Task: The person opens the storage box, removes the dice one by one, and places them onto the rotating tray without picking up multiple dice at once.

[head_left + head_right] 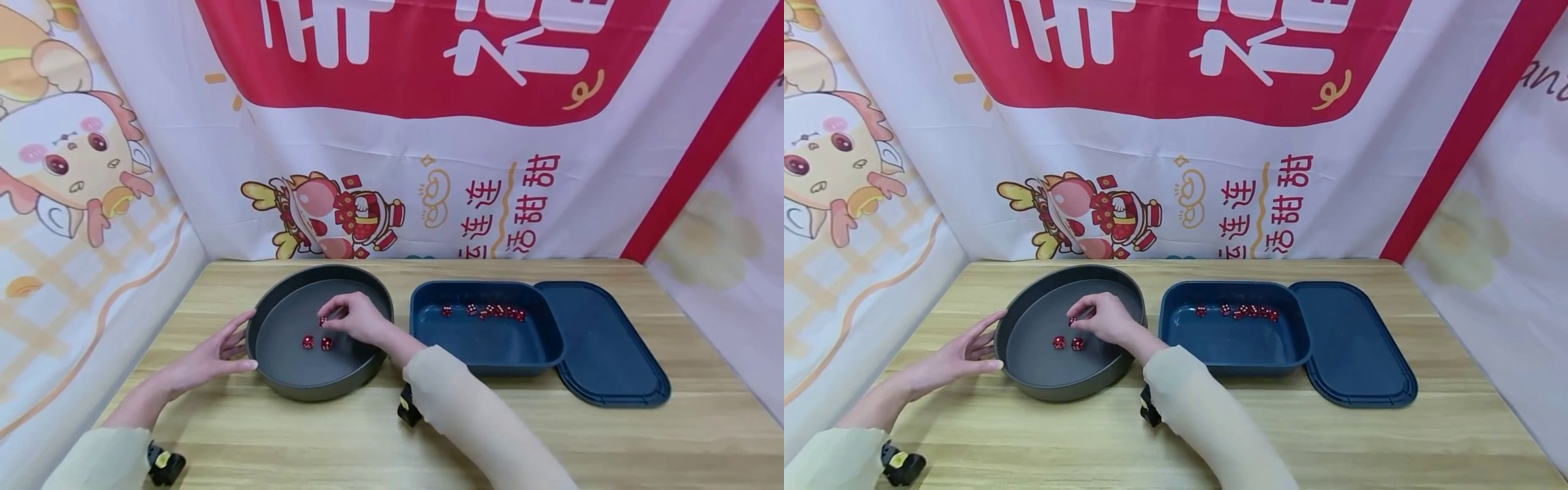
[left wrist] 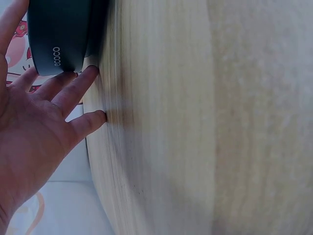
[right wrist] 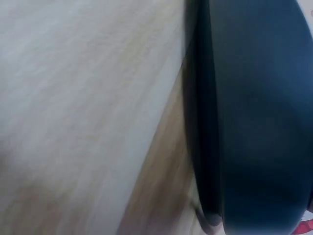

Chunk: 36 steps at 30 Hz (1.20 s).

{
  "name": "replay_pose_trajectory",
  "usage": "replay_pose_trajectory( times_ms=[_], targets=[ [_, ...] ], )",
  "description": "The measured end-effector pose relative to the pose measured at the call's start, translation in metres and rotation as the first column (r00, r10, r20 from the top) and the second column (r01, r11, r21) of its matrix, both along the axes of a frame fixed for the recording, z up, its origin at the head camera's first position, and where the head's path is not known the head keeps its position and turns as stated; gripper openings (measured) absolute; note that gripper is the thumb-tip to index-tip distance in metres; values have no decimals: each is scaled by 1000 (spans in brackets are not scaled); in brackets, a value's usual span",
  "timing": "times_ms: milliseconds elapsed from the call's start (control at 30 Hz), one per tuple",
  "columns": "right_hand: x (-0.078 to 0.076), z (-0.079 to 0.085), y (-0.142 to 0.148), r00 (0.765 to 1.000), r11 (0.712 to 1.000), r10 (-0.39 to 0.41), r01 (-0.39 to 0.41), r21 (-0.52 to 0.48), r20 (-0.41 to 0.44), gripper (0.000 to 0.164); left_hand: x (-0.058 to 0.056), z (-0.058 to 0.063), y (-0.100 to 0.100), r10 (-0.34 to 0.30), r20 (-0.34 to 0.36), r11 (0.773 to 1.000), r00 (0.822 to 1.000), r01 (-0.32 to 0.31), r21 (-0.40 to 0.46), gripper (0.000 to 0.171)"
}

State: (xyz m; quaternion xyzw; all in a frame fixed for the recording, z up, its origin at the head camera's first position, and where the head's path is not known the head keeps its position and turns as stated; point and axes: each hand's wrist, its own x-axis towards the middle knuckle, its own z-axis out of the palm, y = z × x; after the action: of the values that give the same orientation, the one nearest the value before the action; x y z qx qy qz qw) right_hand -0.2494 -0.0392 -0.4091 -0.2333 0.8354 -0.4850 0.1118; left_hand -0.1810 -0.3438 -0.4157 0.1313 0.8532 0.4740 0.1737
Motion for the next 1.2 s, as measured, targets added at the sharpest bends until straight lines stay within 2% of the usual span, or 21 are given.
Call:
replay_pose_trajectory(
  times_ms=[433,633,900,1200],
  targets=[
    [-17,-13,-11,998,991,35,-43,126,61,9,0,-1,0,-2,15,1000,1000,2,4,95],
    [-16,-10,-11,998,992,23,-30,120,61,9,0,-2,-1,-14,-2,1000,1000,14,14,95],
    [-8,1,-6,998,996,62,-63,60,21,12,-1,-4,-1,-3,8,1000,1000,3,-4,95],
    [6,32,8,994,994,107,-106,36,-19,13,-1,-4,-1,-15,-20,1000,1000,15,-3,94]
  ],
)
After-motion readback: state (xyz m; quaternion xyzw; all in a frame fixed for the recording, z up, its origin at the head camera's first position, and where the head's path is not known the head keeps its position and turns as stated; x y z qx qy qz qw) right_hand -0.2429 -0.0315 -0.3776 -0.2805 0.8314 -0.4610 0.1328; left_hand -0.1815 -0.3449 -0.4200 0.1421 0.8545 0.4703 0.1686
